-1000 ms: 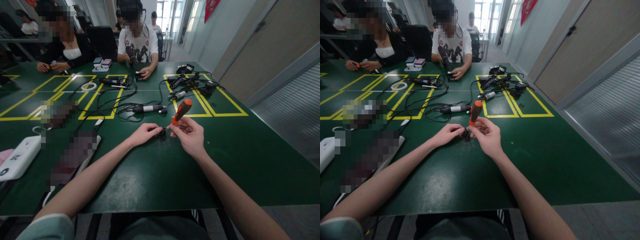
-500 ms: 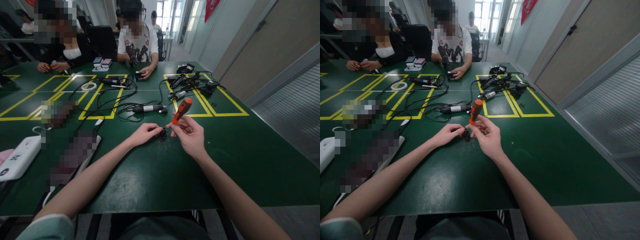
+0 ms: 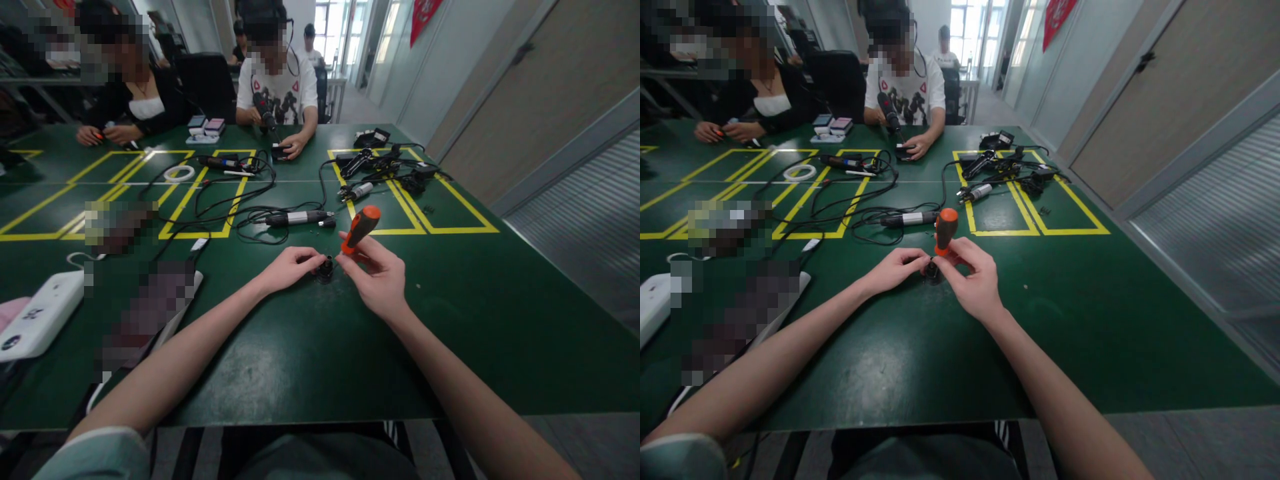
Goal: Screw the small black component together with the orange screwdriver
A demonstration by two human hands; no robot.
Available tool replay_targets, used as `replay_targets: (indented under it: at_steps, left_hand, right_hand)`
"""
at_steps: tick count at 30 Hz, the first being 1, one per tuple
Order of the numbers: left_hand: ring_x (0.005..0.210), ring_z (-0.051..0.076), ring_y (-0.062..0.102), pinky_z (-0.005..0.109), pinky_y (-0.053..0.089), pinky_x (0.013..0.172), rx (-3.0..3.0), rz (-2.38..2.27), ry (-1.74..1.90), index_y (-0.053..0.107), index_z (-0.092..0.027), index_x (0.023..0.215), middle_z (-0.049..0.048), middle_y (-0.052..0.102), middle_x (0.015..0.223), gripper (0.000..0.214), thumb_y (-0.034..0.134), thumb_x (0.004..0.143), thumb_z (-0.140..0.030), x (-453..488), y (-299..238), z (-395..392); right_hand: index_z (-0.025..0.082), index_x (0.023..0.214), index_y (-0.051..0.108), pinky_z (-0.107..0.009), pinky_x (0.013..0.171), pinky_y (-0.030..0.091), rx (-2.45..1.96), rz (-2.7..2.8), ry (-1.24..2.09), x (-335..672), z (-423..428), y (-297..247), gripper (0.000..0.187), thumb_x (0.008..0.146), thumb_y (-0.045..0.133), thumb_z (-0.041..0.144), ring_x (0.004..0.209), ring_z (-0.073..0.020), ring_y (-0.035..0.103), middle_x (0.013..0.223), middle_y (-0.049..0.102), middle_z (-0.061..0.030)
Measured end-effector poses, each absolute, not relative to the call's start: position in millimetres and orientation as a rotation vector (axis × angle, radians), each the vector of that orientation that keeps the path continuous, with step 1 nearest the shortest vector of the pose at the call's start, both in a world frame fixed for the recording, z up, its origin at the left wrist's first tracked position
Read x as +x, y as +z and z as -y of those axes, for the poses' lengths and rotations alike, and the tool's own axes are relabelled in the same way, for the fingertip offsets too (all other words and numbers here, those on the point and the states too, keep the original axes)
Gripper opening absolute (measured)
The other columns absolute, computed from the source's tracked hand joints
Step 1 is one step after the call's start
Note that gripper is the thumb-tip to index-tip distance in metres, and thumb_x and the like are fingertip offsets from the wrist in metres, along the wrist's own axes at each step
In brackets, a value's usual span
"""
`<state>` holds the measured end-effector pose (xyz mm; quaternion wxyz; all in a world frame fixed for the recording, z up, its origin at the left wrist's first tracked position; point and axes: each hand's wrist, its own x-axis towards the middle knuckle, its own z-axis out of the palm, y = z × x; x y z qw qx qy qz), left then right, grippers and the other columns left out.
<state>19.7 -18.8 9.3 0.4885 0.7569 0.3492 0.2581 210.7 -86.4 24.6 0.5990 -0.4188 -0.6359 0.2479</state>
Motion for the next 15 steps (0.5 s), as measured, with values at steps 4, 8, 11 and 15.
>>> replay_targets:
  at_steps: [4,8,11,15]
  left_hand:
    - [0.073,0.015,0.058,0.025,0.045,0.072,1.846,-0.843,0.638,0.068,-0.015,0.078,0.0017,0.066,0.075,0.042,0.056,0.092,-0.053,19.3,7.9,18.0]
    - [0.072,0.015,0.058,0.026,0.046,0.073,1.846,-0.837,0.639,0.068,-0.015,0.078,0.0018,0.067,0.075,0.044,0.056,0.093,-0.054,18.8,7.4,17.9]
    - [0.073,0.015,0.058,0.026,0.046,0.073,1.851,-0.839,0.631,0.067,-0.015,0.078,0.0018,0.066,0.075,0.044,0.056,0.093,-0.054,18.6,8.6,18.6]
    - [0.073,0.015,0.059,0.026,0.046,0.073,1.842,-0.827,0.635,0.069,-0.014,0.081,0.0019,0.067,0.076,0.041,0.056,0.093,-0.052,18.8,9.8,19.5]
  right_hand:
    - [0.025,0.112,0.079,-0.035,0.066,0.063,-0.99,1.394,0.585,210.5,83.7,21.5,0.03,0.082,0.081,0.025,0.069,-0.0167,0.067,0.087,0.075,-0.002]
    - [0.026,0.125,0.073,-0.031,0.058,0.061,-0.922,1.343,0.677,209.3,84.6,21.8,0.041,0.084,0.079,0.025,0.058,-0.0129,0.064,0.087,0.076,-0.0014]
    - [0.026,0.128,0.071,-0.03,0.06,0.063,-0.885,1.362,0.777,207.8,87.3,23.2,0.04,0.088,0.075,0.027,0.059,-0.0122,0.067,0.088,0.075,-0.0013]
    - [0.025,0.112,0.078,-0.028,0.061,0.065,-0.896,1.33,0.801,205.7,87.9,23.1,0.026,0.086,0.077,0.026,0.059,-0.0102,0.066,0.085,0.072,0.0008]
